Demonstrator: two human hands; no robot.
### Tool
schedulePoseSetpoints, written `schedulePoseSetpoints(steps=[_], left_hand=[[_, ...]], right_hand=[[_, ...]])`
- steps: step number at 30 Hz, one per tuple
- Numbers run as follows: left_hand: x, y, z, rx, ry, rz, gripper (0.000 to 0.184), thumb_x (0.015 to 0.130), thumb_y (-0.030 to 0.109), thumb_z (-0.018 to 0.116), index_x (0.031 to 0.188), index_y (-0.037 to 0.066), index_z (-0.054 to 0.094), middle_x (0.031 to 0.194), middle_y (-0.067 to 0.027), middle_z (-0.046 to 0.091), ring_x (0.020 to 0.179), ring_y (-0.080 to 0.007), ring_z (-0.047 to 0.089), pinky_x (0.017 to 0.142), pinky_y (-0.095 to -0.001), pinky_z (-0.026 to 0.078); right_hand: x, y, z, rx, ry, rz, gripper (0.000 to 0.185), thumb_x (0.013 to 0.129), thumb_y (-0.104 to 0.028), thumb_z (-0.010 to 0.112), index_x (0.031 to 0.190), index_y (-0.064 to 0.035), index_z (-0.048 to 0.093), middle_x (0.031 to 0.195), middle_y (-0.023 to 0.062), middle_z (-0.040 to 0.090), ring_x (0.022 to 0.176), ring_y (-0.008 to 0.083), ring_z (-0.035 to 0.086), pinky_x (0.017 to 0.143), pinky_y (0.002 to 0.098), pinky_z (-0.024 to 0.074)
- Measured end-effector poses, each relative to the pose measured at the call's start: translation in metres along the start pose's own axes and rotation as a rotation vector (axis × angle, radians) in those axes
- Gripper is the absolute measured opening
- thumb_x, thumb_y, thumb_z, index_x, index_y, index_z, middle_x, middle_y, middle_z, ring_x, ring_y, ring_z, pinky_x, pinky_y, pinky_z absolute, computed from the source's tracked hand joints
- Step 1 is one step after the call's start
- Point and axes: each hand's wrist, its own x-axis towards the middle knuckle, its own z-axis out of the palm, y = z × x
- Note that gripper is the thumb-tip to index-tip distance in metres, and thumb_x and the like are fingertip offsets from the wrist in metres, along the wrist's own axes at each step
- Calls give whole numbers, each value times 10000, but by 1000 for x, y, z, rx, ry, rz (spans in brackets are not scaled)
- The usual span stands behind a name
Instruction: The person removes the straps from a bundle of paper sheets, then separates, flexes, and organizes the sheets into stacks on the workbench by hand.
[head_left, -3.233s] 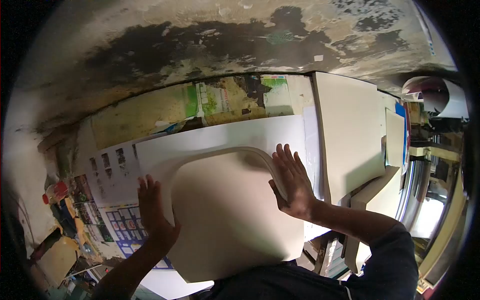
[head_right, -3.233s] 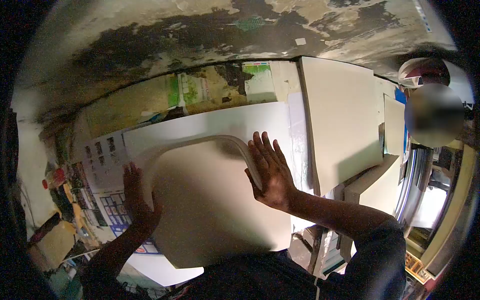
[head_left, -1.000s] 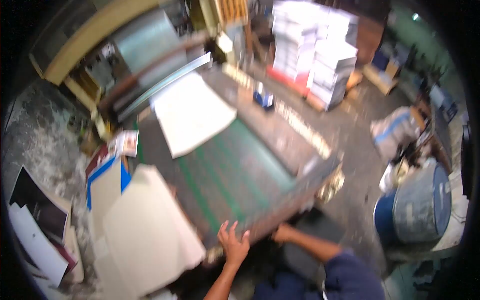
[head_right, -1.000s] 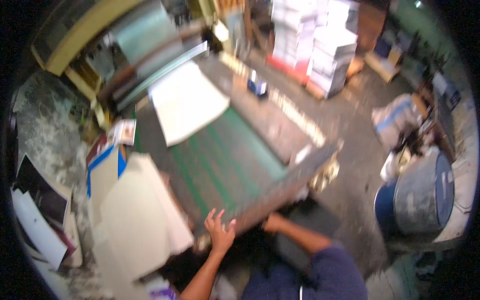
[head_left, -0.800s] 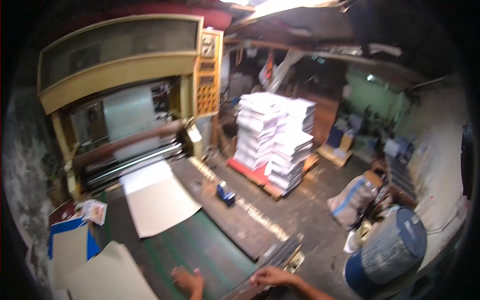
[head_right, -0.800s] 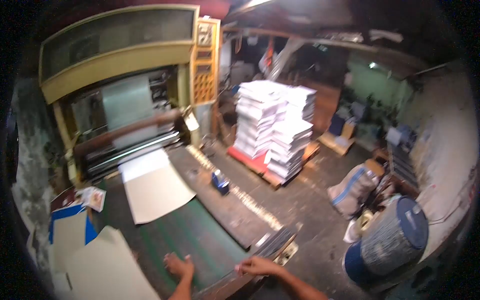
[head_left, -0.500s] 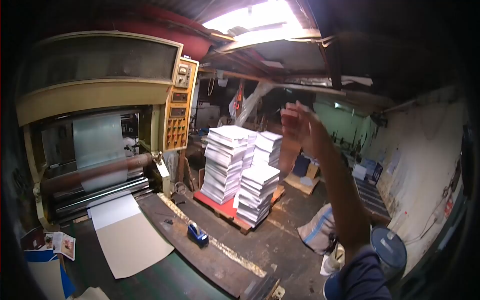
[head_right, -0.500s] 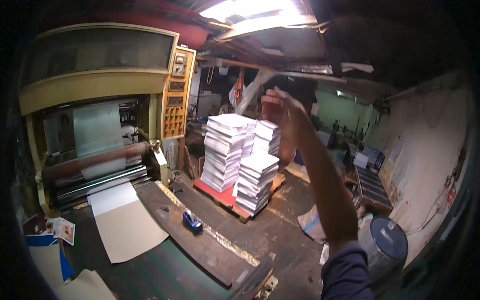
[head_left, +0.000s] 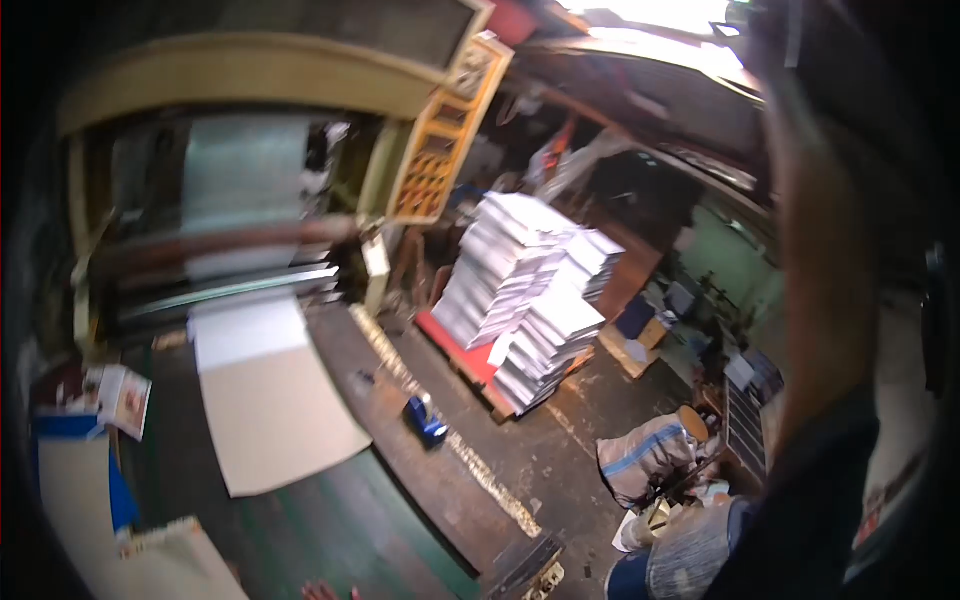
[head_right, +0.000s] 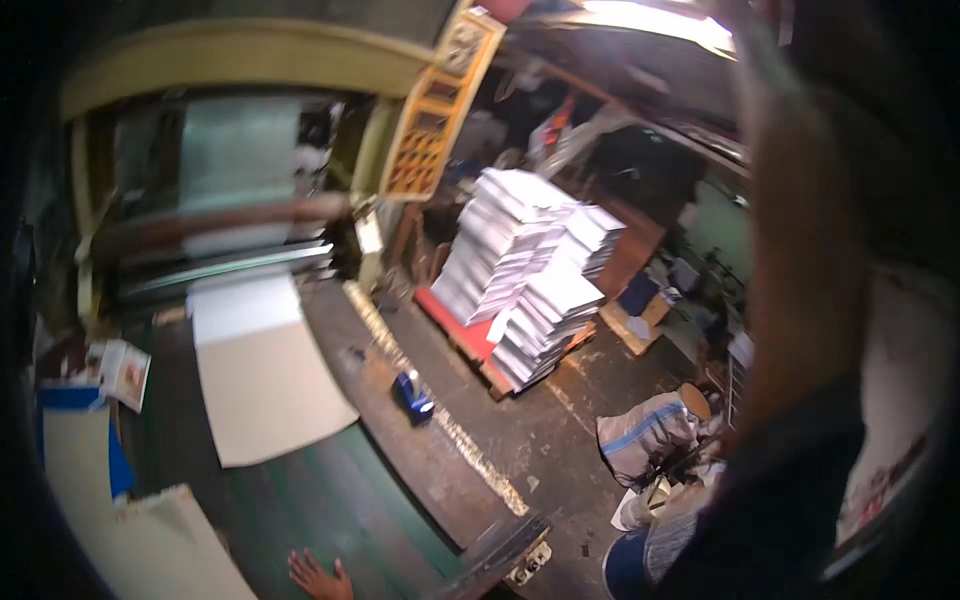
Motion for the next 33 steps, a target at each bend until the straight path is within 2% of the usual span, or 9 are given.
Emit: schedulePoseSetpoints(steps=[1, 4, 7, 9, 12, 21, 24, 30, 33], left_hand=[[1, 2, -3, -130, -12, -19, 720, 933, 457, 510, 1459, 10, 306, 1575, -216, 116, 1471, -366, 42, 1177, -515, 58], [10, -8, 15, -86, -120, -45, 758, 952, 520, 408, 1496, 21, 234, 1591, -198, 61, 1476, -357, -8, 1179, -515, -13], [21, -34, 69, 12, 150, 36, 836, 895, 563, 481, 1499, 31, 255, 1591, -193, 104, 1476, -361, 25, 1179, -525, 15], [23, -31, 61, 16, 44, 36, 809, 945, 603, 308, 1531, 63, 167, 1605, -170, 17, 1478, -354, -40, 1174, -524, -53], [22, -27, 48, -18, -4, 12, 774, 956, 568, 321, 1534, 78, 165, 1607, -163, -4, 1480, -338, -52, 1175, -512, -54], [23, -36, 58, -151, 224, 77, 768, 882, 546, 517, 1449, 51, 362, 1552, -180, 230, 1461, -366, 108, 1173, -537, 62], [22, -42, 72, -109, 254, 63, 769, 927, 595, 400, 1489, 82, 294, 1573, -170, 184, 1470, -340, 82, 1178, -508, 52], [18, -52, 86, -179, 315, 79, 760, 923, 587, 428, 1478, 77, 332, 1573, -173, 196, 1474, -344, 88, 1176, -523, 63], [7, -61, 82, -217, 308, 29, 736, 916, 554, 471, 1447, 53, 380, 1558, -194, 225, 1464, -366, 121, 1174, -525, 85]], right_hand=[[-18, 0, 0, 2, -29, 17, 566, 906, -482, 605, 1204, -5, 541, 1069, 154, 591, 969, 308, 586, 847, 432, 486], [-80, -8, -6, 3, -99, 67, 561, 905, -484, 602, 1185, -1, 547, 1058, 155, 596, 963, 311, 587, 843, 433, 486], [-145, -20, -19, 1, -157, 91, 557, 905, -486, 599, 1166, 4, 553, 1047, 157, 601, 956, 313, 587, 839, 433, 486], [-187, -33, -25, 4, -196, 97, 554, 905, -487, 597, 1154, 7, 557, 1039, 158, 604, 951, 315, 588, 836, 433, 486], [-242, -51, -35, 2, -258, 91, 552, 904, -489, 594, 1135, 11, 564, 1028, 159, 608, 944, 317, 589, 832, 434, 486], [-378, -91, -24, 131, -538, -77, 548, 903, -495, 585, 1079, 25, 582, 994, 163, 622, 924, 325, 591, 820, 435, 486], [-398, -99, 0, 271, -642, -191, 549, 903, -497, 582, 1060, 29, 589, 983, 165, 626, 917, 327, 592, 816, 435, 486], [-436, -128, 28, 720, -799, -382, 552, 902, -500, 576, 1022, 38, 601, 960, 167, 636, 903, 332, 593, 808, 436, 486], [-499, -144, 52, 1227, -991, -213, 555, 902, -502, 573, 1003, 43, 608, 949, 169, 640, 897, 335, 594, 804, 437, 486]])
